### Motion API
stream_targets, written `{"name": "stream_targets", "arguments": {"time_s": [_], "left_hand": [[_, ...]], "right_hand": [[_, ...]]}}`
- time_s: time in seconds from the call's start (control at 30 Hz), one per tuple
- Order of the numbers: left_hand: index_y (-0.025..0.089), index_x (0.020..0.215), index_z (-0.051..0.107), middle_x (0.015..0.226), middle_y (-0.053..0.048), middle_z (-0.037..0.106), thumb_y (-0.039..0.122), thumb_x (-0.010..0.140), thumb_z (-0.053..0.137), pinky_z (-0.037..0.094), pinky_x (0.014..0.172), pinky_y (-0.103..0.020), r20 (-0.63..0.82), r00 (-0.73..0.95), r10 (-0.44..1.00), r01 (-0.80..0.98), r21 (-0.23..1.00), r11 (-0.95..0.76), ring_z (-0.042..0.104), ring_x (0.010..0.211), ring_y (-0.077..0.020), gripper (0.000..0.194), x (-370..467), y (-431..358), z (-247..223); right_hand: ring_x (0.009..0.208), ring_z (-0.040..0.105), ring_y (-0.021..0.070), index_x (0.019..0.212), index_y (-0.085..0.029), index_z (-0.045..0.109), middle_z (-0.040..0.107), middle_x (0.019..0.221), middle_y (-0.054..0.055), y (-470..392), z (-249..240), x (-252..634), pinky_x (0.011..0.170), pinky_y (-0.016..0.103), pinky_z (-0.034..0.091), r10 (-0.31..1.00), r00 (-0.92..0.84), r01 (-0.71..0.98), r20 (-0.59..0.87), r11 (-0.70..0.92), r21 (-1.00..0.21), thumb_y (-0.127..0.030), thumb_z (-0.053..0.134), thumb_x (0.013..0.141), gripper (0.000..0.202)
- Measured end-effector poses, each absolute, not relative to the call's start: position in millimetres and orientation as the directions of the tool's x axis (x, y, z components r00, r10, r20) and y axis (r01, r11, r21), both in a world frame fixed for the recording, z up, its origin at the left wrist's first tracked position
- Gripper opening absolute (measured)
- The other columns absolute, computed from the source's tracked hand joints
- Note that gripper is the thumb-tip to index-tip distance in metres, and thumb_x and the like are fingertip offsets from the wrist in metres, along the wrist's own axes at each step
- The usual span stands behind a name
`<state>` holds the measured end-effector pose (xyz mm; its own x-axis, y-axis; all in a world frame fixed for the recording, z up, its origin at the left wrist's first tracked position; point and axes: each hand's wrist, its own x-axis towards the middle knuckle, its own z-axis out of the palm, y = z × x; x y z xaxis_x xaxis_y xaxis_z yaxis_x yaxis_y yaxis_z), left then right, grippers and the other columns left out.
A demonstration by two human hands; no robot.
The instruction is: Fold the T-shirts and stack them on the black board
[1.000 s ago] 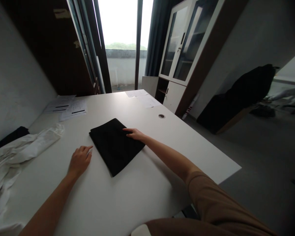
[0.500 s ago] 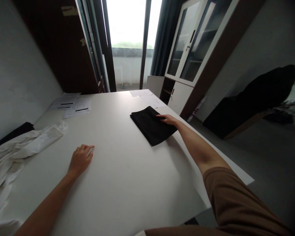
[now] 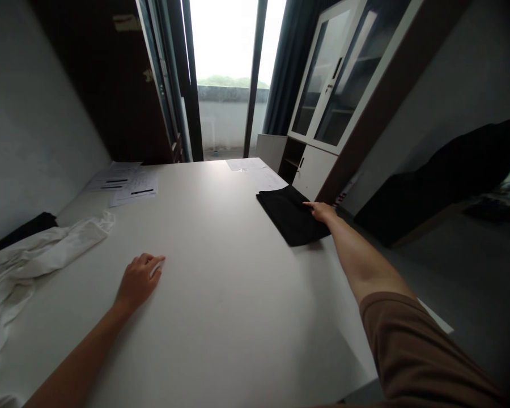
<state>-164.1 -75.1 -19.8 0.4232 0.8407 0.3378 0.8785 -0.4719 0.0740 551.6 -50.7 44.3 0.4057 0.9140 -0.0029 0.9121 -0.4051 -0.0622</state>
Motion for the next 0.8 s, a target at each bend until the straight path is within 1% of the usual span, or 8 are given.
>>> {"name": "stream_targets", "arguments": {"time_s": [0.1,0.2,0.3,0.37,0.43,0.57,0.67,0.8], "left_hand": [[0.028,0.122,0.070,0.106,-0.009,0.063,0.032,0.094,0.047,0.049,0.093,-0.043,0.351,0.412,0.841,0.880,0.087,-0.468,0.060,0.097,-0.0277,0.037,-165,-75,-22],[0.028,0.123,0.070,0.107,-0.009,0.063,0.032,0.094,0.046,0.049,0.093,-0.043,0.346,0.410,0.844,0.882,0.086,-0.464,0.060,0.097,-0.0276,0.037,-166,-74,-22],[0.028,0.123,0.069,0.107,-0.009,0.063,0.032,0.094,0.046,0.049,0.093,-0.043,0.332,0.413,0.848,0.883,0.083,-0.462,0.059,0.098,-0.0275,0.038,-166,-75,-22],[0.028,0.124,0.069,0.108,-0.008,0.063,0.032,0.094,0.046,0.048,0.094,-0.043,0.331,0.414,0.848,0.882,0.086,-0.464,0.059,0.099,-0.0273,0.038,-166,-75,-22],[0.028,0.125,0.069,0.108,-0.009,0.063,0.032,0.095,0.046,0.048,0.095,-0.043,0.336,0.416,0.845,0.879,0.089,-0.468,0.059,0.099,-0.0271,0.038,-167,-75,-23],[0.027,0.124,0.070,0.108,-0.008,0.062,0.031,0.095,0.047,0.047,0.096,-0.043,0.343,0.423,0.839,0.873,0.096,-0.479,0.058,0.098,-0.0267,0.037,-169,-74,-24],[0.027,0.122,0.071,0.106,-0.008,0.062,0.029,0.095,0.048,0.047,0.097,-0.042,0.352,0.421,0.836,0.867,0.114,-0.484,0.058,0.098,-0.0258,0.035,-169,-75,-23],[0.026,0.120,0.073,0.106,-0.008,0.062,0.025,0.094,0.053,0.045,0.099,-0.040,0.349,0.389,0.852,0.869,0.169,-0.466,0.057,0.100,-0.0245,0.033,-165,-80,-17]], "right_hand": [[0.128,0.056,0.0278,0.141,-0.027,0.062,0.055,0.147,0.013,-56,44,548,0.104,0.040,0.045,0.905,0.423,0.906,0.047,-0.421,-0.036,-0.016,0.051,0.096,0.048],[0.136,0.046,0.0320,0.137,-0.024,0.065,0.047,0.153,0.015,-56,38,523,0.108,0.047,0.042,0.896,0.420,0.906,0.145,-0.422,-0.017,-0.025,0.053,0.097,0.042],[0.138,0.043,0.0302,0.140,-0.023,0.062,0.044,0.155,0.014,-58,24,479,0.112,0.044,0.039,0.926,0.304,0.953,0.222,-0.294,-0.078,-0.036,0.051,0.100,0.043],[0.141,0.040,0.0284,0.144,-0.024,0.058,0.044,0.156,0.013,-63,10,448,0.114,0.042,0.037,0.952,0.213,0.975,0.219,-0.193,-0.112,-0.044,0.052,0.100,0.049],[0.145,0.036,0.0293,0.149,-0.027,0.052,0.042,0.158,0.012,-71,-4,422,0.117,0.049,0.031,0.966,0.181,0.981,0.186,-0.164,-0.106,-0.049,0.052,0.099,0.054],[0.148,0.030,0.0310,0.148,-0.034,0.052,0.037,0.162,0.010,-80,-18,400,0.117,0.064,0.019,0.957,0.247,0.968,0.154,-0.236,-0.087,-0.042,0.045,0.103,0.046],[0.148,0.031,0.0296,0.146,-0.035,0.054,0.038,0.161,0.009,-78,-17,401,0.117,0.064,0.018,0.954,0.261,0.963,0.145,-0.246,-0.112,-0.035,0.043,0.104,0.043],[0.148,0.028,0.0310,0.148,-0.029,0.054,0.036,0.161,0.015,-69,-18,409,0.116,0.065,0.014,0.954,0.263,0.958,0.146,-0.240,-0.156,-0.030,0.040,0.105,0.045]]}}
